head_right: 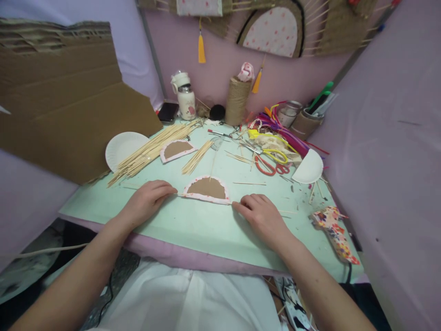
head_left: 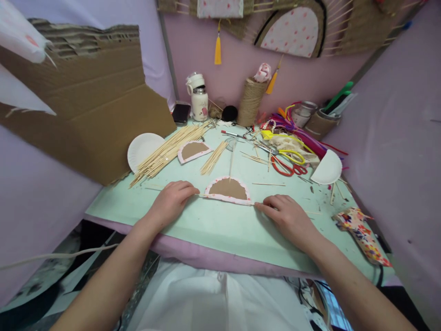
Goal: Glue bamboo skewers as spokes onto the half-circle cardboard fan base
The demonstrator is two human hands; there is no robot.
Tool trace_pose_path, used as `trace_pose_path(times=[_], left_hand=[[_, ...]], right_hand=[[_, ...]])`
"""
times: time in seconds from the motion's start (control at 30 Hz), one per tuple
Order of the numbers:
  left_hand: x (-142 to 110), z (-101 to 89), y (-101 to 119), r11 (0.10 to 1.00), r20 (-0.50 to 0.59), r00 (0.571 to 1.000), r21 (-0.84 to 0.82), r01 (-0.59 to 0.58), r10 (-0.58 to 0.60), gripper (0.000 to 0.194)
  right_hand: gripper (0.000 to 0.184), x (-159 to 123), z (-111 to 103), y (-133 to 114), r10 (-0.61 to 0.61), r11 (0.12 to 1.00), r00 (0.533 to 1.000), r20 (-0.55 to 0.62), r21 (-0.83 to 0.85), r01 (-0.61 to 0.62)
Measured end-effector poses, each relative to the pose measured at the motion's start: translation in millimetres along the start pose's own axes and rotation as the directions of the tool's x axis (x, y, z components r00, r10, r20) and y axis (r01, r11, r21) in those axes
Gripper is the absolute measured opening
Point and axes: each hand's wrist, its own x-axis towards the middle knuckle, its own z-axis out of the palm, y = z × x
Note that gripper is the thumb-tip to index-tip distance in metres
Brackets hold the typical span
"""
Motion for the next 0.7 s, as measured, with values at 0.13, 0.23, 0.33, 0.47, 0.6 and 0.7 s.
trace_pose_path(times=[0.13,0.23,0.33,0.47,0.6,0.7], left_hand=[[-1.9,1.1,-4.4,0.993,-0.052,0.994,0.077,-0.095,0.099,0.033],[-1.7,2.7,-5.6,0.980,-0.065,0.987,0.142,-0.137,0.147,0.031],[-0.7,4.6,-5.7,0.974,-0.058,0.984,0.164,-0.155,0.166,0.030],[0.8,6.9,-5.5,0.978,-0.058,0.984,0.132,-0.159,0.168,0.033],[1.9,8.2,-5.2,0.984,-0.059,0.986,0.102,-0.149,0.155,0.034],[2.6,8.4,-4.8,0.985,-0.048,0.988,0.095,-0.141,0.146,0.033]], right_hand=[[0.028,0.5,-0.5,1.0,-0.006,1.000,1.000,0.008,-0.001,0.006],[0.029,0.7,-0.6,1.1,-0.010,1.000,1.000,0.002,0.004,0.010],[0.029,0.4,-0.6,0.9,-0.007,1.000,1.000,-0.003,0.008,0.007],[0.029,0.1,-0.2,0.9,-0.003,1.000,1.000,0.009,0.012,0.003],[0.030,-0.1,0.3,1.1,-0.003,1.000,1.000,0.020,0.013,0.003],[0.029,-0.1,0.0,1.4,-0.008,1.000,1.000,0.020,0.013,0.008]])
